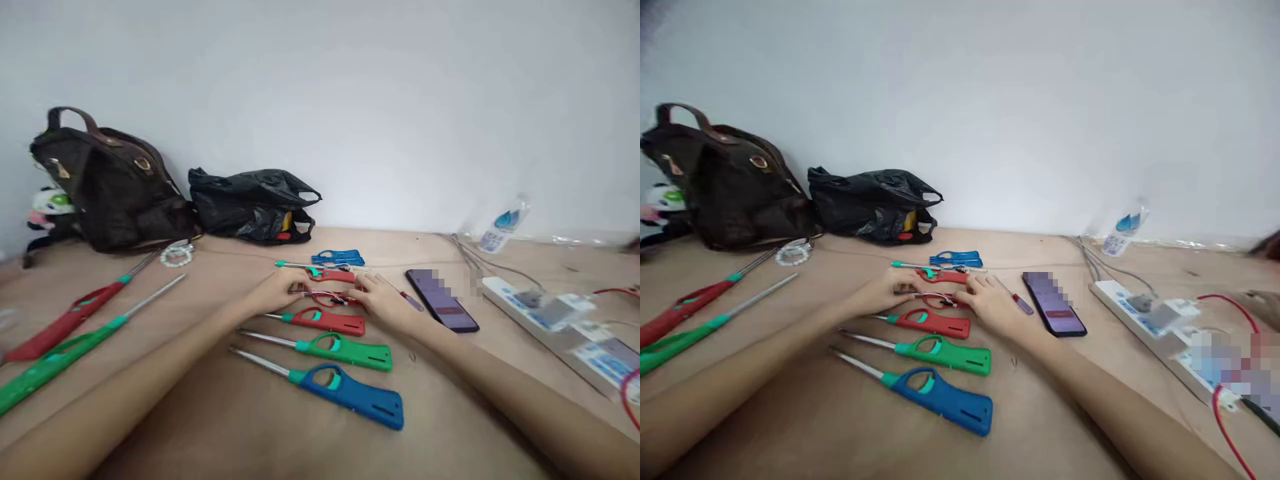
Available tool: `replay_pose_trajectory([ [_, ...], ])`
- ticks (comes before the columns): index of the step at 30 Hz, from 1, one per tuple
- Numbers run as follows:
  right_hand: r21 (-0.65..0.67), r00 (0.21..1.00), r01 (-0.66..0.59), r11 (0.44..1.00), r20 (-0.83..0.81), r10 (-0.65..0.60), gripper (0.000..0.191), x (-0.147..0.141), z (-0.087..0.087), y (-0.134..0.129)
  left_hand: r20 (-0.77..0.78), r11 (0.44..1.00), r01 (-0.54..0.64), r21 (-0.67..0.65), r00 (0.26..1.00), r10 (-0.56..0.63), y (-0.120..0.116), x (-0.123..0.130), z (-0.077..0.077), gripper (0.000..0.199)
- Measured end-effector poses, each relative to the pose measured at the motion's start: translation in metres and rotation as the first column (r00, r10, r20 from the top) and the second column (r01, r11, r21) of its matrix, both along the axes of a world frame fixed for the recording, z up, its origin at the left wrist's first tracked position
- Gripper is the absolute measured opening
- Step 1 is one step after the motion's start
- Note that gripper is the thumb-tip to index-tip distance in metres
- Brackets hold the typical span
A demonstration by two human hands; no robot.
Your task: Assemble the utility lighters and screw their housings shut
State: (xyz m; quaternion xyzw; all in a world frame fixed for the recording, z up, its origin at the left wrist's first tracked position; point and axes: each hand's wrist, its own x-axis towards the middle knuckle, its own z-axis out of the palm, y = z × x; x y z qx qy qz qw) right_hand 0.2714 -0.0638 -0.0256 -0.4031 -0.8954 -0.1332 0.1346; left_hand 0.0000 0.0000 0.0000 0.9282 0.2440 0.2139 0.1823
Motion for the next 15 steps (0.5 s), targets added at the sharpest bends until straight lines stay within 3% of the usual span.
replay_pose_trajectory([
  [15, 0.035, 0.999, -0.005, 0.999, -0.042, 0.006, 0.027, -0.0013, 0.0004, -0.0012, -0.078, 0.998, 0.039, 0.044, 0.996, -0.036, 0.0005, 0.0026, 0.0024, 0.017],
])
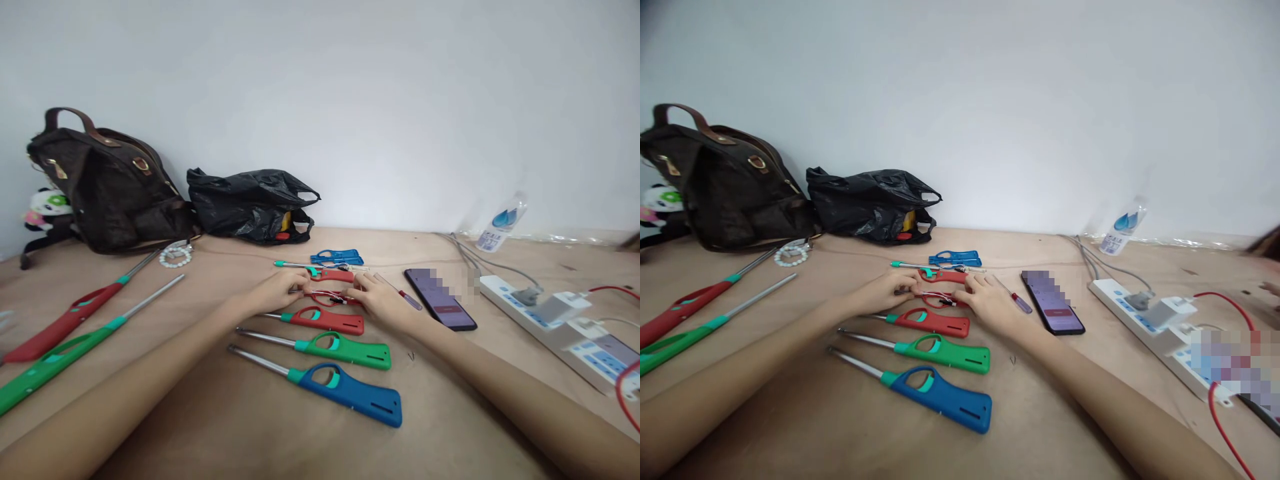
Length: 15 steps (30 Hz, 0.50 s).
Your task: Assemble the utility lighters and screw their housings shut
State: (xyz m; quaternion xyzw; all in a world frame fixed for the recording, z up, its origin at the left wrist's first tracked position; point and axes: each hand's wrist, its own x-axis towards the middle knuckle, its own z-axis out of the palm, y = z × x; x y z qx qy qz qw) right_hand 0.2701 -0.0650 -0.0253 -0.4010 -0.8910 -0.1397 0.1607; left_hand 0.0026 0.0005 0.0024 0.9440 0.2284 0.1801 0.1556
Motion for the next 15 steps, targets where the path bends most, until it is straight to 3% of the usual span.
replay_pose_trajectory([
  [9, -0.015, 1.000, -0.009, 1.000, -0.007, 0.009, 0.030, 0.000, -0.001, 0.000, 0.039, 1.000, 0.007, 0.029, 0.999, -0.008, -0.002, 0.000, -0.001, 0.016],
  [15, -0.049, 1.000, -0.019, 0.999, -0.014, 0.018, 0.034, 0.003, -0.002, -0.001, 0.047, 0.999, 0.033, -0.039, 0.998, -0.031, -0.012, -0.002, 0.000, 0.015],
])
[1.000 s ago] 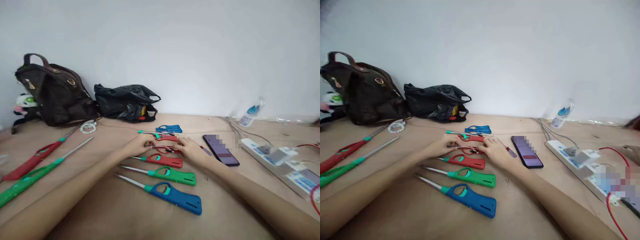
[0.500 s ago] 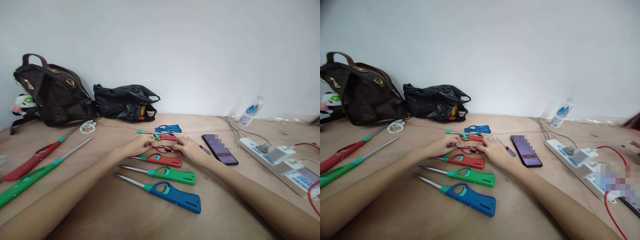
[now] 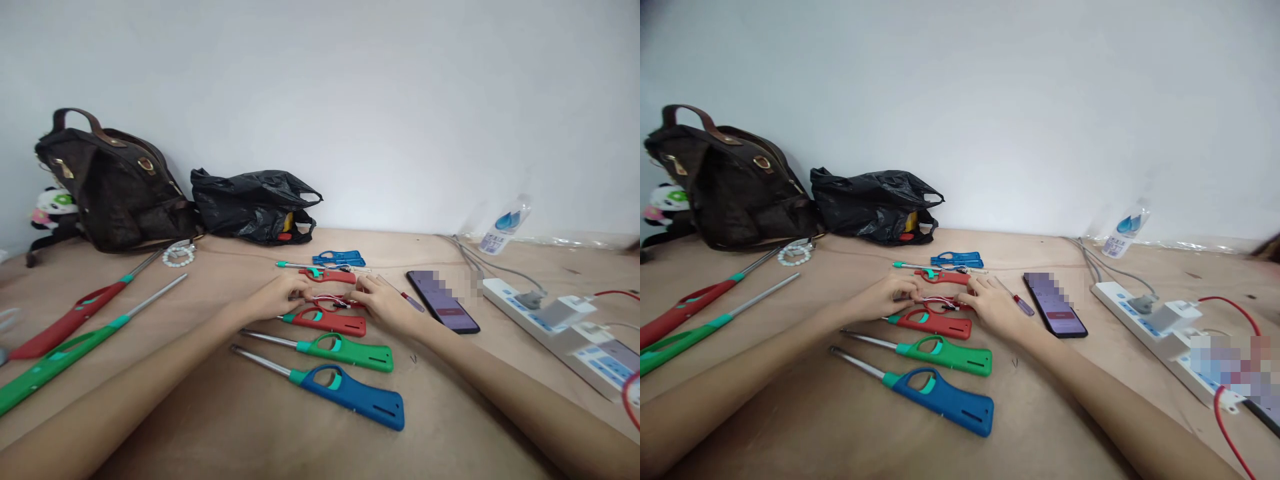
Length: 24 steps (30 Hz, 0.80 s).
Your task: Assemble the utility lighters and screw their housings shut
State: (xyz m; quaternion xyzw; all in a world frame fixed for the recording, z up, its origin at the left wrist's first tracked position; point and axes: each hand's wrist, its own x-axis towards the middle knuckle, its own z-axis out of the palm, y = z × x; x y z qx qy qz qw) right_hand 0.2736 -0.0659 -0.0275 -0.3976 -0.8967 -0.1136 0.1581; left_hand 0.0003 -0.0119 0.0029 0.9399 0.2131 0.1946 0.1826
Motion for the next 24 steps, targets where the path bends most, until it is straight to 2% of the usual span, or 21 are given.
replay_pose_trajectory([
  [4, -0.004, 0.999, -0.034, 0.999, -0.030, 0.034, 0.032, 0.001, 0.000, -0.003, -0.015, 1.000, -0.017, -0.019, 1.000, 0.016, -0.008, -0.001, -0.001, 0.015],
  [7, 0.003, 0.997, -0.049, 0.999, -0.053, 0.049, 0.031, 0.001, -0.001, -0.005, -0.035, 0.999, -0.038, 0.020, 0.999, 0.038, -0.010, -0.001, -0.003, 0.017],
  [13, 0.038, 0.998, -0.011, 0.999, -0.069, 0.014, 0.028, -0.003, -0.002, -0.005, -0.083, 0.992, -0.010, 0.126, 0.996, 0.021, -0.005, 0.000, -0.009, 0.023],
  [19, 0.068, 0.997, 0.035, 0.997, -0.069, -0.030, 0.027, -0.006, -0.005, -0.001, -0.051, 0.990, -0.032, 0.134, 0.998, 0.039, 0.006, -0.001, -0.013, 0.022],
  [24, 0.047, 0.990, 0.049, 0.998, -0.132, -0.043, 0.024, -0.003, -0.007, 0.000, -0.076, 0.985, -0.007, 0.171, 0.997, 0.021, 0.003, 0.001, -0.009, 0.020],
])
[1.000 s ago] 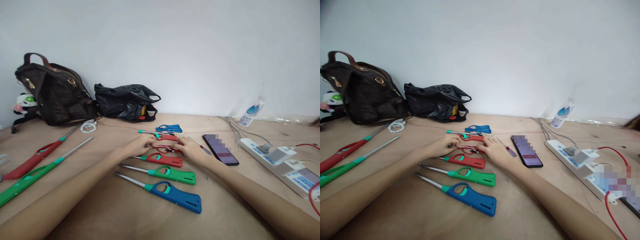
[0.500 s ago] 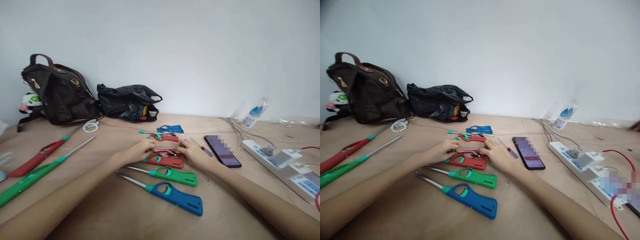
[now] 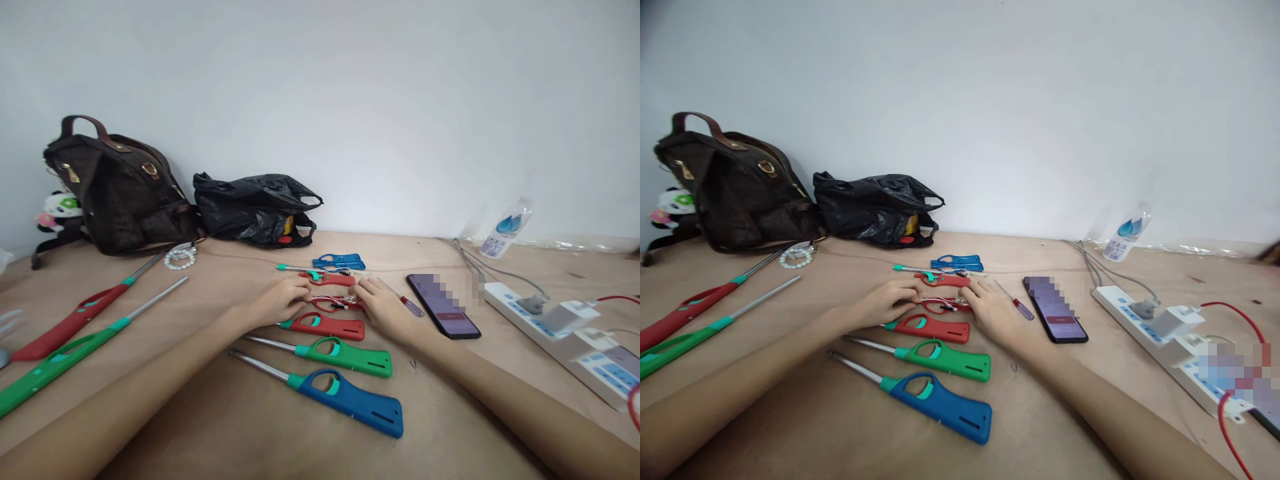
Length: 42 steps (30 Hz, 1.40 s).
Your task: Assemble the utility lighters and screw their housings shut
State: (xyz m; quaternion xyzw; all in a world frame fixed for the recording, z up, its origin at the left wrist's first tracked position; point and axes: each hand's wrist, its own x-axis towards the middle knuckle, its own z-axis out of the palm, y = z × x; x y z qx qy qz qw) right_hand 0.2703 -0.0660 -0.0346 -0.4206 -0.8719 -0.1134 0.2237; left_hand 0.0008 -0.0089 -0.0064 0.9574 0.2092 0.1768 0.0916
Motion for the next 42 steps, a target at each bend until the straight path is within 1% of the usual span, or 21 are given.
replay_pose_trajectory([
  [3, -0.029, 1.000, 0.001, 1.000, -0.011, -0.002, 0.019, 0.000, 0.002, 0.000, -0.058, 0.997, -0.053, 0.056, 0.997, 0.056, -0.003, 0.002, 0.004, 0.017],
  [6, -0.054, 1.000, 0.003, 0.999, 0.002, -0.003, 0.021, -0.001, 0.007, -0.001, -0.075, 0.992, -0.087, 0.089, 0.993, 0.094, -0.004, 0.006, 0.006, 0.015],
  [9, -0.056, 1.000, -0.011, 0.998, 0.013, 0.011, 0.022, -0.001, 0.012, -0.001, -0.020, 0.987, -0.149, 0.059, 0.988, 0.150, -0.003, 0.012, 0.007, 0.010],
  [12, -0.055, 0.999, -0.029, 0.998, 0.015, 0.030, 0.019, -0.002, 0.015, 0.002, 0.042, 0.981, -0.193, -0.010, 0.980, 0.193, -0.004, 0.021, 0.006, 0.012],
  [16, -0.035, 0.998, -0.058, 0.998, 0.020, 0.059, 0.020, -0.008, 0.015, 0.008, 0.061, 0.981, -0.185, -0.064, 0.980, 0.189, -0.004, 0.031, 0.001, 0.015],
  [21, 0.023, 0.982, -0.117, 0.993, 0.155, 0.112, 0.023, -0.015, 0.015, 0.010, 0.065, 0.981, -0.182, -0.072, 0.980, 0.187, -0.002, 0.032, -0.003, 0.015],
  [27, 0.051, 0.961, -0.111, 0.992, 0.262, 0.094, 0.019, -0.021, 0.021, 0.001, 0.099, 0.984, -0.162, -0.068, 0.981, 0.168, -0.003, 0.030, -0.006, 0.018],
  [31, 0.068, 0.943, -0.109, 0.992, 0.323, 0.082, 0.020, -0.023, 0.024, -0.003, 0.088, 0.988, -0.149, -0.043, 0.984, 0.152, -0.004, 0.030, -0.006, 0.019],
  [37, 0.066, 0.940, -0.130, 0.989, 0.327, 0.102, 0.026, -0.022, 0.022, -0.003, 0.049, 0.987, -0.144, 0.066, 0.989, 0.141, 0.001, 0.027, -0.014, 0.016],
  [42, 0.049, 0.974, -0.087, 0.995, 0.216, 0.075, 0.016, -0.025, 0.025, -0.005, 0.037, 0.988, -0.134, 0.076, 0.991, 0.132, 0.001, 0.027, -0.015, 0.017],
])
